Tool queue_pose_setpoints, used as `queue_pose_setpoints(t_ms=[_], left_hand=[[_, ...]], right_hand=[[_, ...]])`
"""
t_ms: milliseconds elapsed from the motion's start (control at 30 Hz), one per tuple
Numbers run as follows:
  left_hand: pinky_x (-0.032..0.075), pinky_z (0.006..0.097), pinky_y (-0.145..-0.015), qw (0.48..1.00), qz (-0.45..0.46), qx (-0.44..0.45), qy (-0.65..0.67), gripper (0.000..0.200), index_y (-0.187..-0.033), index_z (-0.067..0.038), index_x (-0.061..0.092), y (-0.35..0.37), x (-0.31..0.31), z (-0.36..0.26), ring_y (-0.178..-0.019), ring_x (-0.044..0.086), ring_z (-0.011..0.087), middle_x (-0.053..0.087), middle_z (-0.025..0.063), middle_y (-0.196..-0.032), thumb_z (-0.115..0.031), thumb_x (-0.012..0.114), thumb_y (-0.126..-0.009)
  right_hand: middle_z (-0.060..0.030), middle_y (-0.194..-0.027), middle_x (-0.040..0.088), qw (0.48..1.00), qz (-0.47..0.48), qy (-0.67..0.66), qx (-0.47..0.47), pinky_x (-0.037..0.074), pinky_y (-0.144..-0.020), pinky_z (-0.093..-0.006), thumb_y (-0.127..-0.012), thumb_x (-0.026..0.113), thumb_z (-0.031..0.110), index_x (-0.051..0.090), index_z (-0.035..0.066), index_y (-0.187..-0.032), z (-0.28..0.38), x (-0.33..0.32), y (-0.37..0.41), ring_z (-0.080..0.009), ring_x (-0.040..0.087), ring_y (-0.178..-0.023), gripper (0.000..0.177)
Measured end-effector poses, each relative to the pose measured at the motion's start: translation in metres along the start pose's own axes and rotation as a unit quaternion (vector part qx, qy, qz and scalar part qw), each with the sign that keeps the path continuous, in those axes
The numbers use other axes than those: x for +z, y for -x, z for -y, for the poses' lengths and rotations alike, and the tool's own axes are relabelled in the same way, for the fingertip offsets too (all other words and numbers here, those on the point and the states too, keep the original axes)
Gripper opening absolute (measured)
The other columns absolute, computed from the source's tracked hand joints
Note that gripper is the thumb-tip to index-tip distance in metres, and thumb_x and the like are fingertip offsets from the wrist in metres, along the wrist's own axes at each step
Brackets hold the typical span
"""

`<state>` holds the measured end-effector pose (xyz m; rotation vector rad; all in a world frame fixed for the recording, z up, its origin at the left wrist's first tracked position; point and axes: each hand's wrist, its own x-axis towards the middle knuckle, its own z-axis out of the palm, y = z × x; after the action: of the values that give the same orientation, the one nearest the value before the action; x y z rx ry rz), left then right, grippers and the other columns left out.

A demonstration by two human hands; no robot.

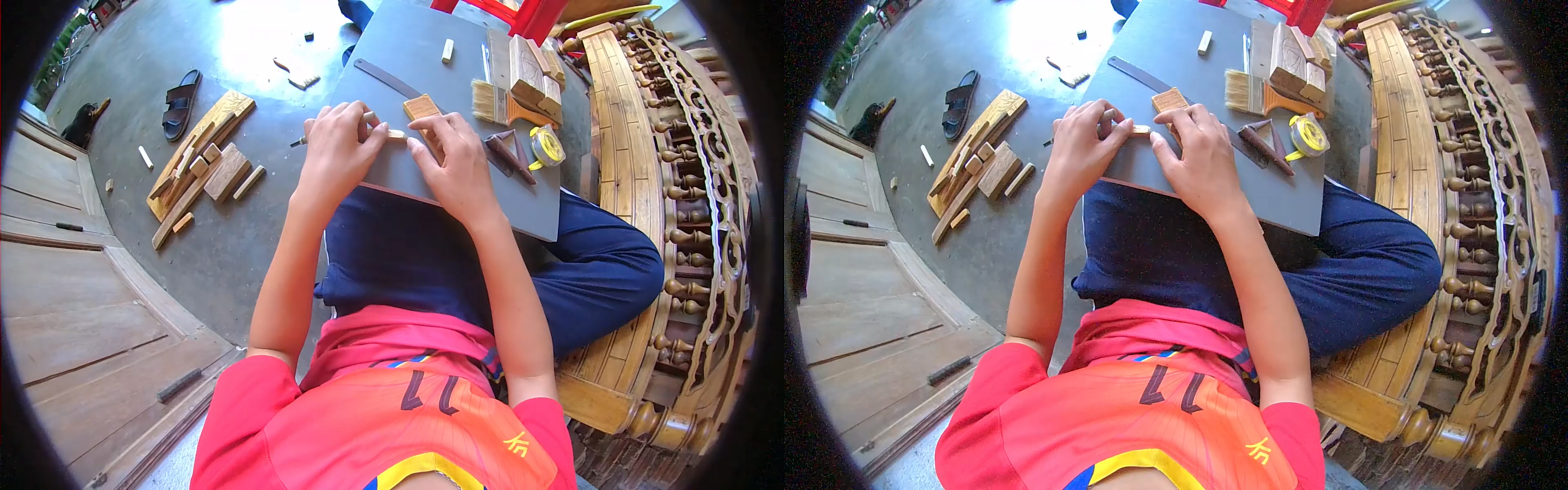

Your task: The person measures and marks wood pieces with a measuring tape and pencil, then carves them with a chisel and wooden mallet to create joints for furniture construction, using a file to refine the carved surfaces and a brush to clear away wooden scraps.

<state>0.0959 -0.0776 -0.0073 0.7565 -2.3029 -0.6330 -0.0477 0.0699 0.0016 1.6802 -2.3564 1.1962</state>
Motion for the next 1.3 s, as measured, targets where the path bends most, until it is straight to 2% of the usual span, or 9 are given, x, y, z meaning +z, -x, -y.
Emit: queue_pose_setpoints(t_ms=[100, 233, 333, 400, 600, 900, 1300], left_hand=[[0.047, 0.0457, -0.091, 1.0, 0.005, -0.007, 0.007, 0.026, -0.1, -0.005, 0.076, 0.0, 0.0, 0.001, -0.091, 0.065, 0.031, 0.072, 0.0111, -0.089, -0.031, 0.074, -0.099], [0.047, 0.0453, -0.094, 0.998, 0.053, 0.01, 0.036, 0.025, -0.105, -0.005, 0.074, 0.0, -0.009, 0.004, -0.096, 0.065, 0.0316, 0.073, 0.0118, -0.097, -0.029, 0.075, -0.098], [0.047, 0.0445, -0.097, 0.992, 0.091, 0.067, 0.048, 0.026, -0.11, -0.007, 0.073, 0.003, -0.018, 0.003, -0.104, 0.065, 0.0317, 0.073, 0.0116, -0.104, -0.029, 0.078, -0.097], [0.047, 0.0442, -0.099, 0.991, 0.115, 0.055, 0.035, 0.028, -0.112, -0.007, 0.072, 0.001, -0.019, 0.003, -0.11, 0.064, 0.0314, 0.073, 0.0113, -0.107, -0.03, 0.079, -0.096], [0.045, 0.0437, -0.102, 0.992, 0.11, 0.049, 0.022, 0.029, -0.112, -0.007, 0.071, 0.001, -0.016, 0.001, -0.113, 0.065, 0.0319, 0.073, 0.0116, -0.109, -0.031, 0.08, -0.096], [0.044, 0.0443, -0.099, 0.988, 0.126, 0.084, 0.035, 0.028, -0.11, -0.007, 0.071, 0.002, -0.012, -0.007, -0.108, 0.064, 0.0334, 0.071, 0.0119, -0.104, -0.029, 0.08, -0.095], [0.043, 0.0437, -0.098, 0.986, 0.138, 0.092, 0.033, 0.027, -0.108, -0.008, 0.068, 0.002, -0.011, -0.009, -0.106, 0.062, 0.0328, 0.068, 0.0105, -0.102, -0.028, 0.079, -0.092]], right_hand=[[-0.0141, -0.11, 0.066, 1.0, 0.011, 0.021, -0.006, 0.049, -0.102, -0.049, -0.097, 0.073, 0.025, 0.074, 0.009, -0.115, 0.001, 0.0, 0.001, -0.0348, 0.065, -0.109, 0.024], [-0.0129, -0.11, 0.066, 0.999, 0.004, 0.032, -0.038, 0.048, -0.098, -0.048, -0.099, 0.072, 0.026, 0.076, 0.016, -0.121, -0.001, 0.0, 0.002, -0.0333, 0.064, -0.109, 0.025], [-0.0119, -0.11, 0.066, 0.996, 0.018, 0.049, -0.068, 0.048, -0.096, -0.0472, -0.1, 0.071, 0.027, 0.077, 0.023, -0.125, 0.003, -0.004, 0.002, -0.032, 0.064, -0.109, 0.025], [-0.0114, -0.11, 0.066, 0.995, 0.026, 0.065, -0.071, 0.047, -0.095, -0.0469, -0.101, 0.071, 0.027, 0.078, 0.026, -0.125, 0.002, -0.003, 0.002, -0.0315, 0.065, -0.108, 0.025], [-0.0105, -0.107, 0.067, 0.996, 0.013, 0.047, -0.076, 0.047, -0.094, -0.0478, -0.1, 0.072, 0.027, 0.08, 0.024, -0.118, -0.001, -0.002, 0.003, -0.0312, 0.066, -0.106, 0.019], [-0.0101, -0.105, 0.069, 0.999, 0.03, -0.01, -0.02, 0.048, -0.102, -0.0479, -0.097, 0.075, 0.023, 0.078, 0.014, -0.11, -0.001, -0.005, 0.001, -0.0309, 0.068, -0.108, 0.016], [-0.0113, -0.103, 0.07, 0.998, 0.024, -0.056, 0.012, 0.048, -0.101, -0.0484, -0.093, 0.079, 0.023, 0.077, 0.01, -0.099, -0.002, -0.006, 0.0, -0.0329, 0.067, -0.106, 0.015]])
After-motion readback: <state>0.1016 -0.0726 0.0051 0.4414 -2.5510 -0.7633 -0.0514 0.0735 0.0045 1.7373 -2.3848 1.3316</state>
